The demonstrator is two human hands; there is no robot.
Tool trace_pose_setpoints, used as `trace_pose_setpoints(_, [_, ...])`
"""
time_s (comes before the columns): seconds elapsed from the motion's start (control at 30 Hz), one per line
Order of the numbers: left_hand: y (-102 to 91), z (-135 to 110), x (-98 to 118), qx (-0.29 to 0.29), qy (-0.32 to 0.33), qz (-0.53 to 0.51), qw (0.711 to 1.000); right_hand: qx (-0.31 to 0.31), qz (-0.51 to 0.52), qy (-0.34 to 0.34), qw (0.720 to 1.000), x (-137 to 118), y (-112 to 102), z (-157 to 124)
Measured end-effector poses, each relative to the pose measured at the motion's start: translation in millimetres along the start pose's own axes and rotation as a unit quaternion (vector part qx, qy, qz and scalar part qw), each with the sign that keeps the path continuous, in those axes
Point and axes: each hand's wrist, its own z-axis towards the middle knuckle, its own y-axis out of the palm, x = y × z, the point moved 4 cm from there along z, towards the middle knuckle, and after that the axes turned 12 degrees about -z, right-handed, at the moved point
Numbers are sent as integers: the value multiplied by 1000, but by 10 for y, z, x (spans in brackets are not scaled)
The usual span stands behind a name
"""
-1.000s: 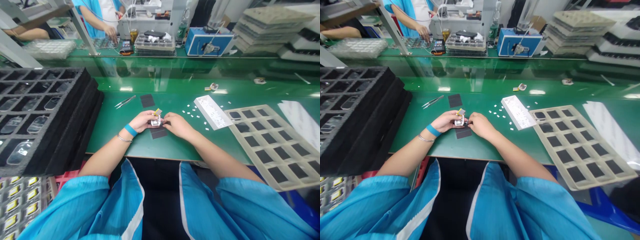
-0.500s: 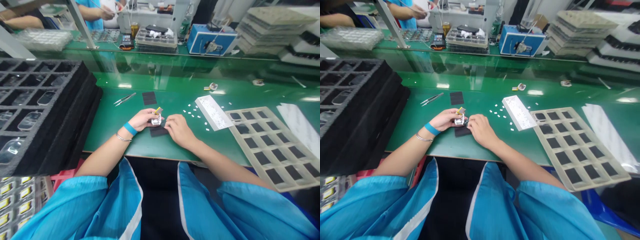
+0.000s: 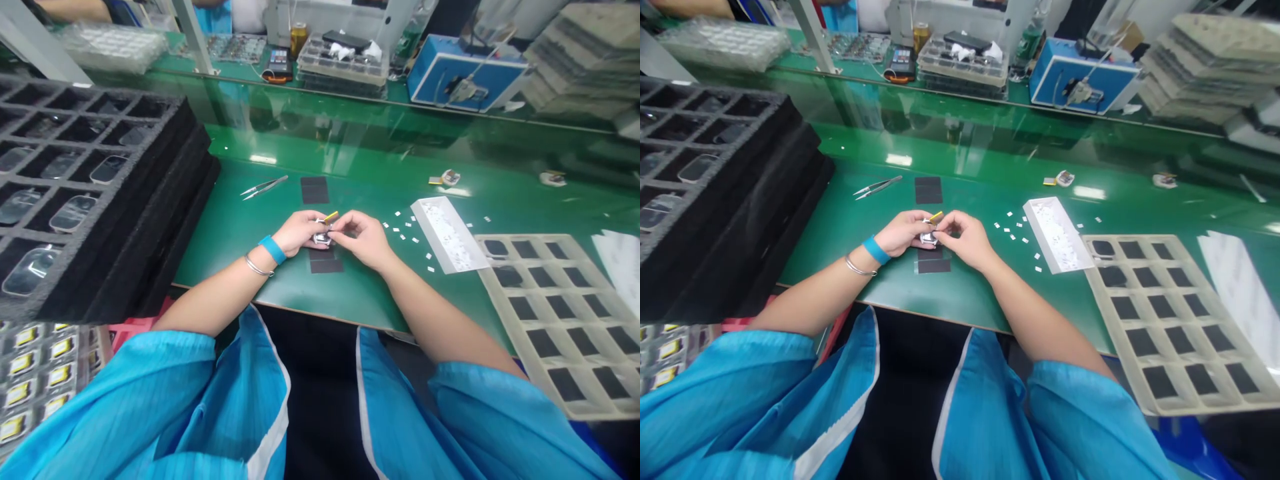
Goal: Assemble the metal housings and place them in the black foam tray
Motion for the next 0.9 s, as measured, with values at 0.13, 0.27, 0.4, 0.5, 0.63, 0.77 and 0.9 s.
trace_pose_setpoints(0.13, [6,8,-13,-3,-7,5,1000,-34,21,-8,999,-11,7,-7])
trace_pose_setpoints(0.27, [10,17,-26,-5,-9,0,1000,-51,-2,-14,999,-16,8,3])
trace_pose_setpoints(0.4, [-5,20,-33,1,-4,-9,1000,-37,-69,-47,996,-93,30,-35])
trace_pose_setpoints(0.5, [-20,12,-28,5,-3,-20,1000,4,-180,-96,979,-192,41,-77])
trace_pose_setpoints(0.63, [-19,-10,-5,2,1,-37,999,103,-223,-55,968,-138,-27,-64])
trace_pose_setpoints(0.77, [1,-43,9,-14,-15,-41,999,56,-23,62,996,82,-22,5])
trace_pose_setpoints(0.9, [16,-61,33,-63,-26,-82,994,94,-45,35,994,18,-80,6])
